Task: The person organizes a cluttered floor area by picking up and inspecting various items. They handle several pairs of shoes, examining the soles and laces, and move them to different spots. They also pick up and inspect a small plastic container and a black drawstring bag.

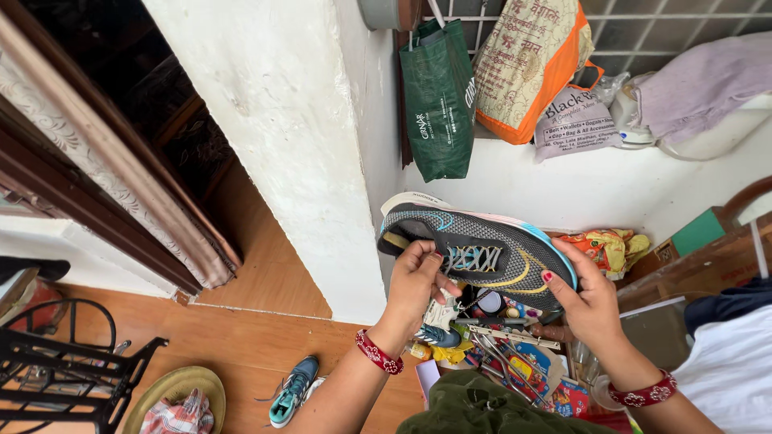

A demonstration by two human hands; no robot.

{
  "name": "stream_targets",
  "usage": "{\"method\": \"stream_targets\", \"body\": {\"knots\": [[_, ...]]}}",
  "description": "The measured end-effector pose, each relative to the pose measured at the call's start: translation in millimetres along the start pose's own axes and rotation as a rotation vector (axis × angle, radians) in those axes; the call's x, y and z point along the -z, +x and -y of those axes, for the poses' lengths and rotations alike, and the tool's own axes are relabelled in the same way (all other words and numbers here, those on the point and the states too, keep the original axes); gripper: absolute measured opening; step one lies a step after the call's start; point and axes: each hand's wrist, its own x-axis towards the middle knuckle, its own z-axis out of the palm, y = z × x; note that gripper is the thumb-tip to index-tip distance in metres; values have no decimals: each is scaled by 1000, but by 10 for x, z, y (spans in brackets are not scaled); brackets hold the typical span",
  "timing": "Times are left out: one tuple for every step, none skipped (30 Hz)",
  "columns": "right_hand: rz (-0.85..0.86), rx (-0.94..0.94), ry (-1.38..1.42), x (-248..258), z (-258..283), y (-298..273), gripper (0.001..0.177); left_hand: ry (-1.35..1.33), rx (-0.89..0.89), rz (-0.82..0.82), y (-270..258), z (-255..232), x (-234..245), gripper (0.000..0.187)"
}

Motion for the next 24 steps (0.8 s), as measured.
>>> {"method": "stream_targets", "body": {"knots": [[-19, 5, -90, 22, 76, -77, 55, 151, -11, 30, -36, -8, 42, 16], [-35, 4, -182, 69, 156, -145, 53, 299, -21, 59, -62, -6, 70, 17], [-49, 2, -275, 108, 231, -206, 51, 495, -107, 41, -80, -3, 93, 16], [-40, 63, -328, 160, 303, -250, 51, 685, -200, 18, -108, 17, 96, 16], [-29, 124, -381, 215, 364, -295, 51, 871, -298, -4, -131, 48, 87, 16], [-8, 186, -433, 268, 405, -323, 51, 940, -430, -25, -134, 98, 57, 16], [-14, 185, -464, 326, 428, -349, 52, 1006, -563, -45, -124, 161, 16, 17], [-14, 185, -491, 388, 433, -372, 52, 1070, -697, -72, -136, 238, -9, 19], [-14, 184, -519, 458, 431, -420, 52, 936, -566, 4, -151, 318, -22, 16], [-18, 120, -487, 522, 412, -441, 52, 802, -445, 74, -113, 384, -34, 14], [-22, 56, -454, 580, 383, -461, 51, 667, -323, 143, -84, 463, -59, 12], [-27, -4, -422, 645, 349, -463, 50, 455, -258, 198, -49, 555, -109, 11], [-35, -13, -394, 708, 309, -477, 49, 243, -191, 251, -19, 649, -173, 11], [-44, -23, -362, 750, 258, -507, 48, 35, -120, 302, 9, 730, -231, 12], [-52, -33, -331, 800, 202, -523, 47, -41, -80, 297, 37, 792, -297, 13], [-76, -44, -282, 853, 144, -549, 45, -116, -32, 290, 20, 845, -361, 15], [-100, -54, -234, 907, 86, -565, 42, -190, 17, 282, -2, 879, -435, 17], [-125, -62, -187, 963, 37, -579, 40, -206, 47, 274, -15, 893, -524, 15], [-134, -70, -172, 1020, 1, -603, 39, -222, 78, 267, -31, 898, -620, 16], [-144, -77, -159, 1080, -20, -629, 37, -238, 109, 261, -45, 891, -713, 18], [-155, -85, -146, 1140, -30, -655, 36, -218, 135, 257, -36, 874, -791, 19], [-161, -82, -184, 1210, -29, -698, 36, -203, 168, 250, -39, 877, -869, 20], [-167, -79, -221, 1266, -29, -724, 36, -188, 199, 244, -57, 895, -936, 21], [-177, -71, -257, 1313, -30, -725, 36, -121, 247, 285, -50, 905, -991, 22]]}}
